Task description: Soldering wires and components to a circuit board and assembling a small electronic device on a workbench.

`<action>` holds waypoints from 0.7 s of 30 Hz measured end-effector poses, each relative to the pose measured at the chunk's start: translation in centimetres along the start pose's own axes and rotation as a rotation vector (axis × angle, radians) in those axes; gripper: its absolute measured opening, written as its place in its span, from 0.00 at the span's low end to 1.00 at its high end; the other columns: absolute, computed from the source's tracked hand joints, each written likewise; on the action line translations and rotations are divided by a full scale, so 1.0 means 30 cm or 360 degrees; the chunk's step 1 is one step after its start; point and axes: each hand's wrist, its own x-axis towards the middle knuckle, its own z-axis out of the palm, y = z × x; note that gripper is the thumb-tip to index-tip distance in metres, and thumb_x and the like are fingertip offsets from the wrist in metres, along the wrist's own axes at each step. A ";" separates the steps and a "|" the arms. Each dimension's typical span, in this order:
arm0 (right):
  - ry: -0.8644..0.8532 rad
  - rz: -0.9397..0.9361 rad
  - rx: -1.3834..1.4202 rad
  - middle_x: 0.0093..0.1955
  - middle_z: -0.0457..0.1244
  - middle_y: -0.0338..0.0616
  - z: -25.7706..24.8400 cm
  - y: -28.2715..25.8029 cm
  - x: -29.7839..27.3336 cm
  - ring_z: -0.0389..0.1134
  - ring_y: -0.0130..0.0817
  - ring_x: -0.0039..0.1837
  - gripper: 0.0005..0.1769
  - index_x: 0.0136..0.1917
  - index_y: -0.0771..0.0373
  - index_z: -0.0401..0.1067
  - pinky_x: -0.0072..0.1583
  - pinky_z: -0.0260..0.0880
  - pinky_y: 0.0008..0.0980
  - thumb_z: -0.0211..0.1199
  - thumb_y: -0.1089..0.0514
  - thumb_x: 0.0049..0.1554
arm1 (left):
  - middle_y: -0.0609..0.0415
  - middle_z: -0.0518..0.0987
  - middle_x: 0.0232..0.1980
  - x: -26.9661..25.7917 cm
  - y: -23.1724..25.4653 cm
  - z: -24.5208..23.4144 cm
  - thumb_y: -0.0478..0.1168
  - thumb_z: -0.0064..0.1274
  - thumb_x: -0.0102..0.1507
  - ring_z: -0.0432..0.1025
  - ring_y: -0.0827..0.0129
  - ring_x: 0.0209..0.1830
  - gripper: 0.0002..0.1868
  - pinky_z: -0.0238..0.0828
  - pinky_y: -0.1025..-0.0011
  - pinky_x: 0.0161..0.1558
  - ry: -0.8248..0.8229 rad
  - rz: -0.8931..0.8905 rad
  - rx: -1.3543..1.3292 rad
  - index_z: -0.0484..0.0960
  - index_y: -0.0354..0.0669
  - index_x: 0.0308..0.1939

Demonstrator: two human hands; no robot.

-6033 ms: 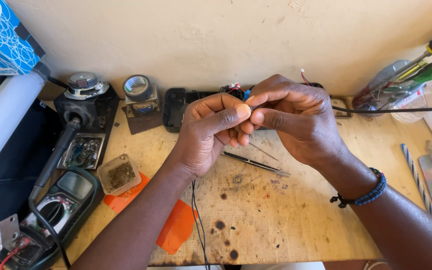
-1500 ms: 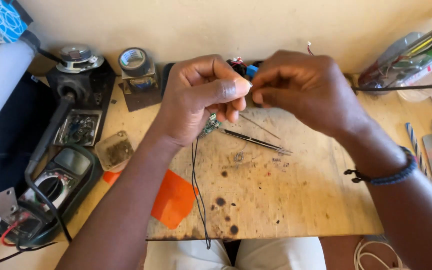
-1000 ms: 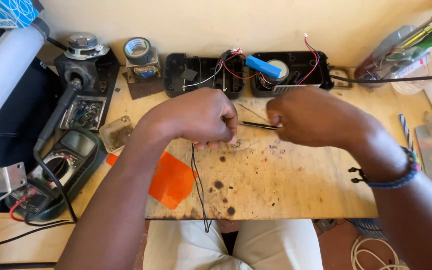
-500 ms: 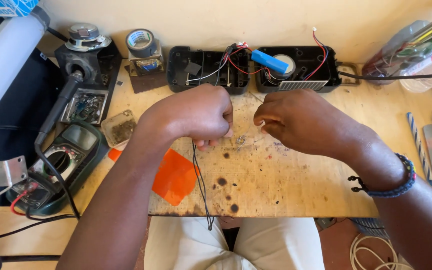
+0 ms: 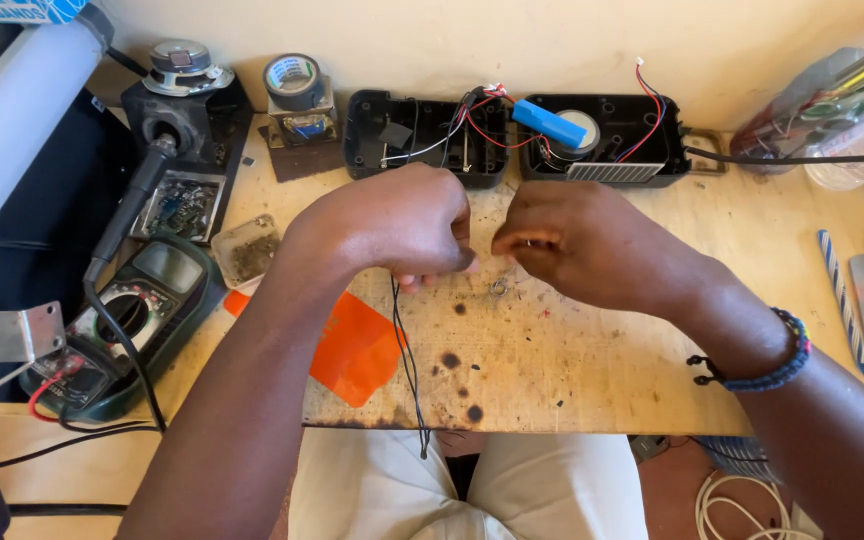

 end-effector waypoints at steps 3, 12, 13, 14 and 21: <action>-0.0086 0.0094 -0.0022 0.47 0.71 0.40 0.011 0.008 0.009 0.72 0.40 0.48 0.08 0.49 0.60 0.83 0.50 0.71 0.41 0.63 0.61 0.62 | 0.51 0.85 0.25 0.019 -0.009 0.008 0.43 0.54 0.72 0.79 0.67 0.21 0.21 0.78 0.69 0.35 0.0041 -0.0011 -0.0012 0.84 0.35 0.25; 0.0032 0.0251 0.0215 0.42 0.69 0.44 0.005 -0.028 0.005 0.74 0.44 0.41 0.01 0.43 0.61 0.80 0.42 0.73 0.42 0.69 0.65 0.56 | 0.49 0.87 0.28 0.055 -0.073 0.027 0.34 0.48 0.65 0.81 0.70 0.18 0.14 0.83 0.71 0.36 -0.0044 0.0174 -0.0209 0.89 0.34 0.45; 0.0032 0.0255 0.0216 0.42 0.69 0.44 0.008 -0.030 0.002 0.74 0.44 0.41 0.01 0.43 0.61 0.80 0.42 0.73 0.42 0.69 0.65 0.56 | 0.49 0.87 0.28 0.051 -0.072 0.029 0.34 0.48 0.65 0.81 0.70 0.18 0.14 0.83 0.71 0.36 -0.0047 0.0176 -0.0208 0.89 0.34 0.45; 0.0010 0.0281 0.0291 0.42 0.69 0.44 0.011 -0.032 0.000 0.74 0.42 0.41 0.02 0.44 0.60 0.81 0.43 0.74 0.40 0.69 0.65 0.56 | 0.48 0.87 0.28 0.047 -0.071 0.030 0.34 0.47 0.66 0.81 0.70 0.18 0.14 0.83 0.71 0.35 -0.0079 0.0174 -0.0257 0.89 0.33 0.45; -0.0135 0.0373 0.0489 0.42 0.70 0.43 -0.013 -0.094 0.019 0.74 0.37 0.41 0.09 0.46 0.60 0.87 0.46 0.74 0.35 0.67 0.67 0.57 | 0.48 0.87 0.28 0.064 -0.084 0.027 0.33 0.48 0.67 0.81 0.69 0.18 0.13 0.83 0.70 0.32 -0.0034 0.0145 -0.0327 0.89 0.33 0.44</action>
